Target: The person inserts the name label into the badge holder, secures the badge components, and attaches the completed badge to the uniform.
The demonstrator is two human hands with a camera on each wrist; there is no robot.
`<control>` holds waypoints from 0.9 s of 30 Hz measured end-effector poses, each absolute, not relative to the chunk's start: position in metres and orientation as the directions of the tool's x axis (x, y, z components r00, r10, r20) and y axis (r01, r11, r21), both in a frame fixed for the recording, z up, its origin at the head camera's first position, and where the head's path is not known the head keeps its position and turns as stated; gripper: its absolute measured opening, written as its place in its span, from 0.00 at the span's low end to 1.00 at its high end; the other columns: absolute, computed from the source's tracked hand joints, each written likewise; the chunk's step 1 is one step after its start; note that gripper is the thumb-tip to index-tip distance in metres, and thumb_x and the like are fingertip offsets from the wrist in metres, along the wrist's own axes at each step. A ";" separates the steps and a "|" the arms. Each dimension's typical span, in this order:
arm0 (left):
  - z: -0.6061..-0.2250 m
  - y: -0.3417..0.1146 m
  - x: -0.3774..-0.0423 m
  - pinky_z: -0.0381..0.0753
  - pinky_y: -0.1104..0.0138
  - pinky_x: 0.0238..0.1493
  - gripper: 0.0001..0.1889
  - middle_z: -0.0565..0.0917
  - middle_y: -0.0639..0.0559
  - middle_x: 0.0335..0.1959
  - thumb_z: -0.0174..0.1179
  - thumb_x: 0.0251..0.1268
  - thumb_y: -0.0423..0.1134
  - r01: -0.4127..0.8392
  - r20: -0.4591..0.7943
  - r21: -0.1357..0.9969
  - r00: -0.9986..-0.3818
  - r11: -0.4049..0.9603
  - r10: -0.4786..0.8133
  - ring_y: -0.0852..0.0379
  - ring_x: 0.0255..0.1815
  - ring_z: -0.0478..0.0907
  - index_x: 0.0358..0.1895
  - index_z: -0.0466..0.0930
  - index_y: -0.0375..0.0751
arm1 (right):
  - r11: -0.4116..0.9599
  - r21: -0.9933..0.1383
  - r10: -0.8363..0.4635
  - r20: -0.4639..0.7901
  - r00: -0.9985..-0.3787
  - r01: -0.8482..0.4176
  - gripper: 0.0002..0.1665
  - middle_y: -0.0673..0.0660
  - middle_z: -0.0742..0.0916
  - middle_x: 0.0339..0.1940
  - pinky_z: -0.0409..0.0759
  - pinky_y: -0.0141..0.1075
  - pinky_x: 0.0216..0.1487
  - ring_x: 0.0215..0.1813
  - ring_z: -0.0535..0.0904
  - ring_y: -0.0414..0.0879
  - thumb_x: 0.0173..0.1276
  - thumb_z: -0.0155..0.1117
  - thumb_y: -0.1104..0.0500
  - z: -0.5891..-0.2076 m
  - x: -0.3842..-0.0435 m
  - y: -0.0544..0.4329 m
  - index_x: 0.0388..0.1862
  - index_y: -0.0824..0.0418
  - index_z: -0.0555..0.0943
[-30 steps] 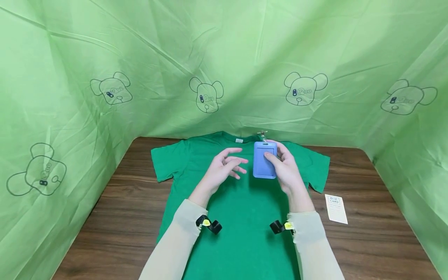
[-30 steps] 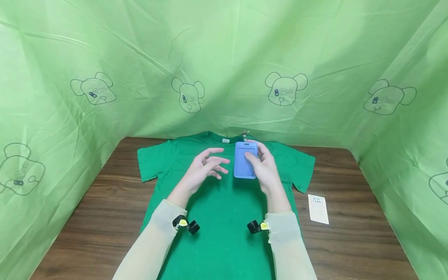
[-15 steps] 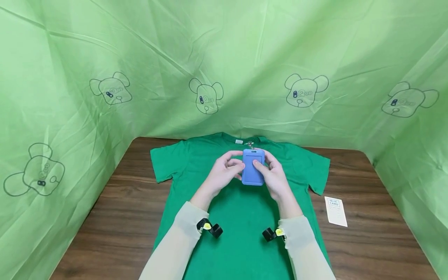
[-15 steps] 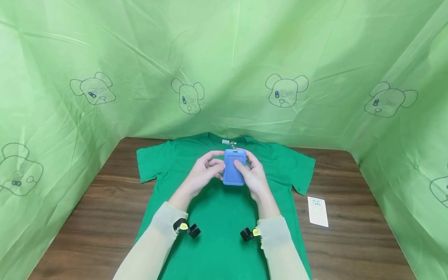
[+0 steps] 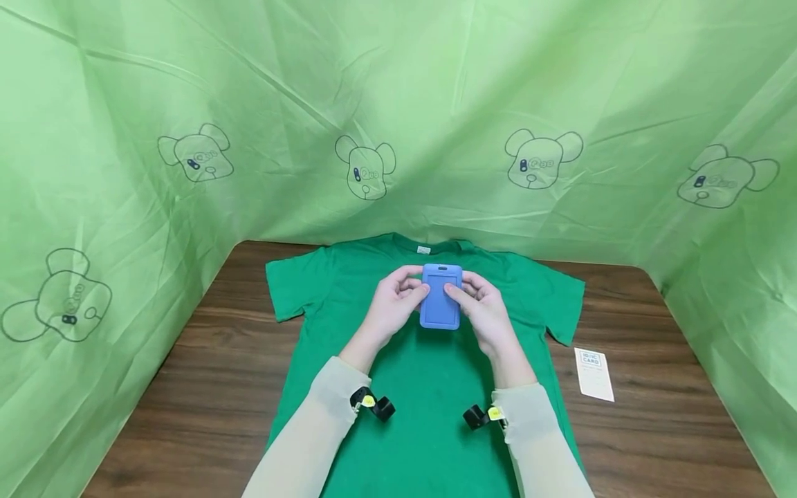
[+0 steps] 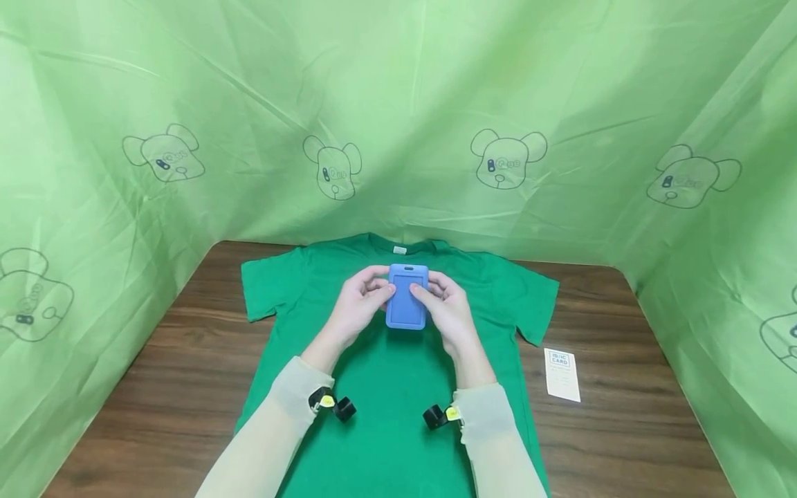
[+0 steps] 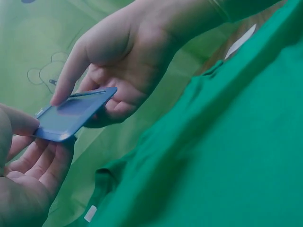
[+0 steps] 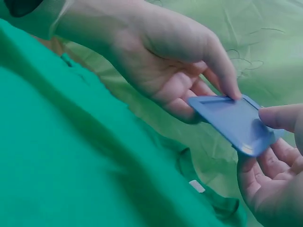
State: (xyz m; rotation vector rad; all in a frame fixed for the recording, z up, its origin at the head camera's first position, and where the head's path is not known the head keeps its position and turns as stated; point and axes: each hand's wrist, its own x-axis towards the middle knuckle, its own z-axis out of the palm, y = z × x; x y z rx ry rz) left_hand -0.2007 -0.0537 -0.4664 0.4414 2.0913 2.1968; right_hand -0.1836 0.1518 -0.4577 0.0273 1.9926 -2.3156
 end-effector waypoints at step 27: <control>-0.469 -0.064 -0.204 0.88 0.48 0.36 0.17 0.89 0.45 0.43 0.64 0.77 0.30 0.217 0.205 0.976 -0.898 -0.013 0.390 0.55 0.33 0.87 0.65 0.82 0.36 | -0.182 -0.969 -0.068 -0.156 -0.985 0.166 0.20 0.53 0.91 0.47 0.85 0.39 0.62 0.50 0.88 0.46 0.81 0.72 0.51 -0.454 -0.183 0.160 0.57 0.66 0.84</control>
